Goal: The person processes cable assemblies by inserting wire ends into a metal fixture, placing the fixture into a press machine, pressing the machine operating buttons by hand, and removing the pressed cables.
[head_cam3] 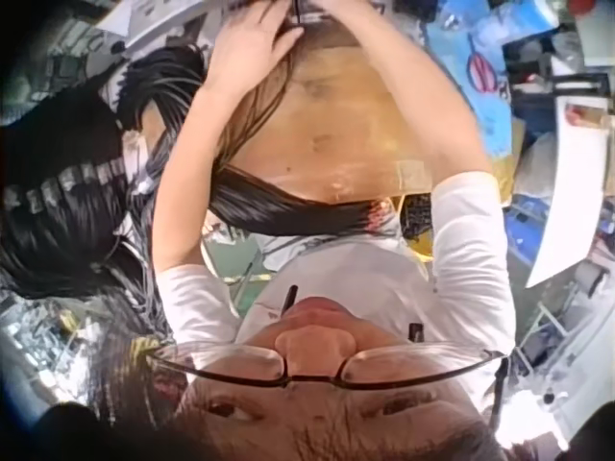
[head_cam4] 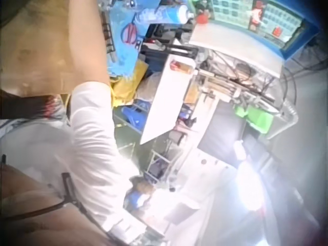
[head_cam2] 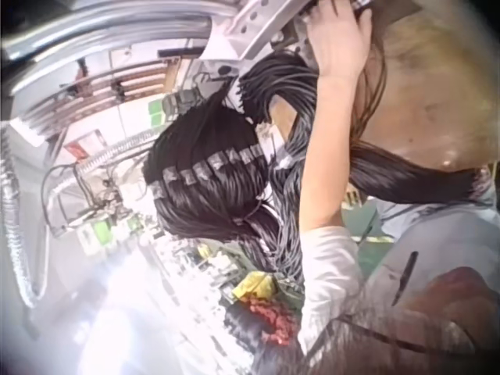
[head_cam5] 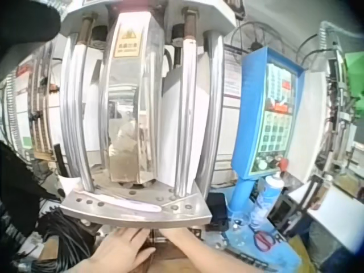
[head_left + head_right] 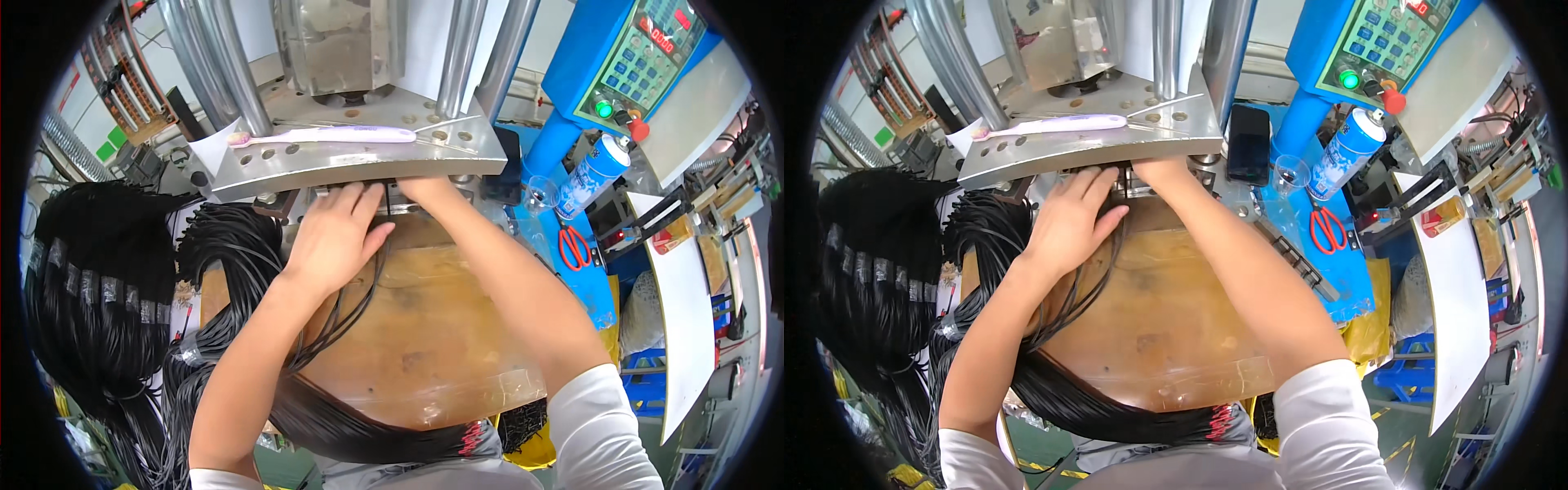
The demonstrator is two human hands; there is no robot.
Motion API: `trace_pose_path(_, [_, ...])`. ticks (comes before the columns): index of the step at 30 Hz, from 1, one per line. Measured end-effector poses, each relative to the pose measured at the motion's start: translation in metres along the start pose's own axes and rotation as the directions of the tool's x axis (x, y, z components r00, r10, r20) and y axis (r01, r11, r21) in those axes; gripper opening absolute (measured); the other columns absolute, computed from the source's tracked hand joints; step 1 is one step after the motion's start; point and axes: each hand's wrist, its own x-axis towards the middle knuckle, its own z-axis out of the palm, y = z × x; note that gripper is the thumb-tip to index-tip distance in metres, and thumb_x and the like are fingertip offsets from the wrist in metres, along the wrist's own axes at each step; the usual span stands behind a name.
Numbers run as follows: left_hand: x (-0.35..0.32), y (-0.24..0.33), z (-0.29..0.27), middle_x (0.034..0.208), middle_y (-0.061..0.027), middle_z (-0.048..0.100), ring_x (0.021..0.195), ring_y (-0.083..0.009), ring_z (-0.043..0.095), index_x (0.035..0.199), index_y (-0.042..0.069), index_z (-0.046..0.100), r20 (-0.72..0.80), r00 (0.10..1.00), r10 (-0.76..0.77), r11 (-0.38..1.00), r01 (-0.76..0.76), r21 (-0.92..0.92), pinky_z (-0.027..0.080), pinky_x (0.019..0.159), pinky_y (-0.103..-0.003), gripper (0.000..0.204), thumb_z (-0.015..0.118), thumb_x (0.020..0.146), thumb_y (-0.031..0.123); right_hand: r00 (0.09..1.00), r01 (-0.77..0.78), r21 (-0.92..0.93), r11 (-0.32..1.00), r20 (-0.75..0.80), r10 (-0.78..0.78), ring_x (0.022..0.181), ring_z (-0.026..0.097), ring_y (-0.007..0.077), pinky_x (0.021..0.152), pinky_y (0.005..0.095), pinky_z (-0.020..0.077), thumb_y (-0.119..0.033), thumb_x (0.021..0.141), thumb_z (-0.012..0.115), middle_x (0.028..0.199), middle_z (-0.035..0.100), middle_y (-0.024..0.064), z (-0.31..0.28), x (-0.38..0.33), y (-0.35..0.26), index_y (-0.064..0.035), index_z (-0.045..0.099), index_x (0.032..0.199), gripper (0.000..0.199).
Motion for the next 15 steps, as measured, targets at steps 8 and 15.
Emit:
trace_pose_path(8, [0.005,-0.023,0.007,0.118,-0.0215,0.067,0.114,-0.0395,0.061,0.122,-0.003,0.060,0.120,0.992,-0.041,0.997,0.033,0.068,0.041,0.109,-0.048,0.047,0.066,0.091,0.032,0.931,0.174,-0.024,0.984,0.329,-0.157,0.102,0.064,0.0455,0.090,0.0519,0.0510,-0.015,0.099,0.054,0.107,0.069,0.0252,-0.071,-0.035,-0.085,-0.0014,0.065,0.112,0.022])
trace_pose_path(15, [0.024,-0.023,0.008,0.114,-0.0227,0.068,0.107,-0.0416,0.064,0.112,0.002,0.066,0.134,0.967,-0.216,0.970,0.228,-0.084,0.049,0.098,-0.049,0.036,0.063,0.088,0.028,0.918,0.045,0.027,0.999,0.393,-0.052,0.118,0.060,0.0408,0.101,0.0476,0.0472,-0.025,0.100,0.055,0.123,0.066,0.0213,-0.065,-0.013,-0.085,-0.0032,0.064,0.121,0.032])
